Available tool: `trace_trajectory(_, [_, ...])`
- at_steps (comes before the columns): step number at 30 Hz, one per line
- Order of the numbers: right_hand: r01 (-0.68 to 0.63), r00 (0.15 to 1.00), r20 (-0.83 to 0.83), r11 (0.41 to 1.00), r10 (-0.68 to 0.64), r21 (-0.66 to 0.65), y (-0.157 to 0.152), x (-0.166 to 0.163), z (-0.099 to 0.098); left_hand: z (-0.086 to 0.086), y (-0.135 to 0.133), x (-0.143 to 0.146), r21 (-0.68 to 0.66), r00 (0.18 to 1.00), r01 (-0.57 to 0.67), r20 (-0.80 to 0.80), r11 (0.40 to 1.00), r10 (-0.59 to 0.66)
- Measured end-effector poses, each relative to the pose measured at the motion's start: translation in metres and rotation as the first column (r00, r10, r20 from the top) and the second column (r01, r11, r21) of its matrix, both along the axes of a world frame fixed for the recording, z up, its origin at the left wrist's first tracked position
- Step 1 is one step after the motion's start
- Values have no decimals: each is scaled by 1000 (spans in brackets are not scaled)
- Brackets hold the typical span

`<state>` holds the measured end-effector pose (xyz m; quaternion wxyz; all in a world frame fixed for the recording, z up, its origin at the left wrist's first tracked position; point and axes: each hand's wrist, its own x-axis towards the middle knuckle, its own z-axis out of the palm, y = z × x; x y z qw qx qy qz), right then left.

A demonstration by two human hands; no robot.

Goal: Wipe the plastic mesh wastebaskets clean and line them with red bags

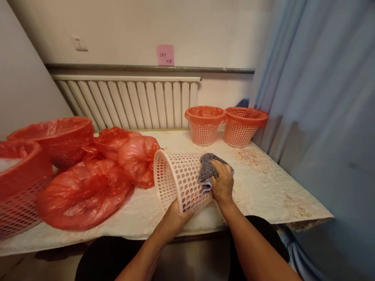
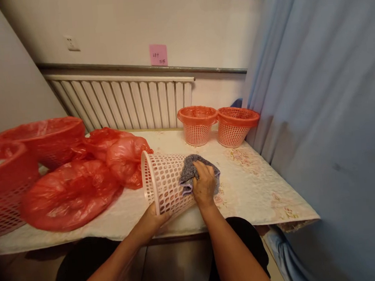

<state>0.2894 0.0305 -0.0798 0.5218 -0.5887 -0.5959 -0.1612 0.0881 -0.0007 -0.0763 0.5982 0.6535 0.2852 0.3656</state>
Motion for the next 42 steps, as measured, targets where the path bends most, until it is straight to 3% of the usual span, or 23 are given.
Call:
trace_trajectory(4, [-206,976,77,977,202,51,-16,-26,6,6,4,1,50,999,9,-37,999,-7])
trace_trajectory(9, [-445,883,216,890,416,104,-37,-60,12,1,-1,-4,166,983,21,-182,986,10])
trace_trajectory(13, [-391,899,235,919,368,57,-30,-52,14,-3,-6,-7,169,977,38,-211,985,-1])
trace_trajectory(18, [-105,992,72,994,105,-7,-5,-3,10,-20,-11,-16,175,943,116,-328,978,-54])
trace_trajectory(23, [70,996,-46,994,-74,-89,5,21,0,-32,-12,-21,119,920,153,-380,981,-97])
trace_trajectory(27, [44,999,-26,998,-45,-46,4,12,-4,-14,-6,-12,87,987,48,-155,995,-34])
trace_trajectory(31, [-60,998,30,998,60,-8,-3,-5,1,9,-1,-4,-5,999,11,52,1000,-10])
trace_trajectory(37, [-422,900,160,902,405,92,-34,-50,14,8,-9,-6,140,989,19,-148,990,2])
trace_trajectory(39, [-458,880,195,883,432,109,-41,-62,15,4,-12,-8,171,981,50,-194,984,-16])
trace_trajectory(42, [-424,888,234,901,396,86,-40,-62,15,-4,-13,-11,189,973,67,-228,980,-23])
